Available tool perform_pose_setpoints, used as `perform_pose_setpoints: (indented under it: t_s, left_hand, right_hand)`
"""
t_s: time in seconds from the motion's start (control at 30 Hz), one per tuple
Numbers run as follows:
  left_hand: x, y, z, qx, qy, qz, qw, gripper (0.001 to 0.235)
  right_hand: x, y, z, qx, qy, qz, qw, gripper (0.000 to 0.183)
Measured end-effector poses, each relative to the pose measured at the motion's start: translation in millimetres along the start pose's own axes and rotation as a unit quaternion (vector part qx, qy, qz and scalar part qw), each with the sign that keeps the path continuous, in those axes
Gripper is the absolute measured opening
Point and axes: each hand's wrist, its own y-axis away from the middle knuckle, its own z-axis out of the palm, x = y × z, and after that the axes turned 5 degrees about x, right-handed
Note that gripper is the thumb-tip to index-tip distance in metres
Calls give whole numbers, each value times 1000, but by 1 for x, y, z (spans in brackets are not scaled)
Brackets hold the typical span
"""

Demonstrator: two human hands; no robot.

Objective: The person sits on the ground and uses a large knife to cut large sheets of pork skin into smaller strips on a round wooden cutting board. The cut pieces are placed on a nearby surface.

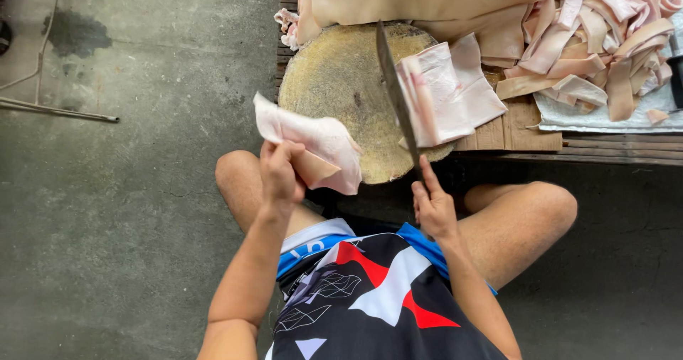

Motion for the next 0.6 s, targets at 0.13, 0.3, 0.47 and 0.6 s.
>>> perform_pose_setpoints:
  t_s: [0.13,0.3,0.47,0.6]
  left_hand:
    - [18,-33,14,-121,-78,-129,981,32]
    - [-11,-67,20,-167,-505,-3,846,41]
    - [-42,-71,12,-122,-460,31,879,40]
    - [-41,-59,22,-109,-525,83,840,45]
  right_hand:
    - [-17,-12,-5,49,23,-11,998,61]
    - [-35,3,-12,38,15,-64,997,61]
    - [-32,27,-6,20,119,-122,985,60]
    - [-27,20,26,33,193,-274,942,56]
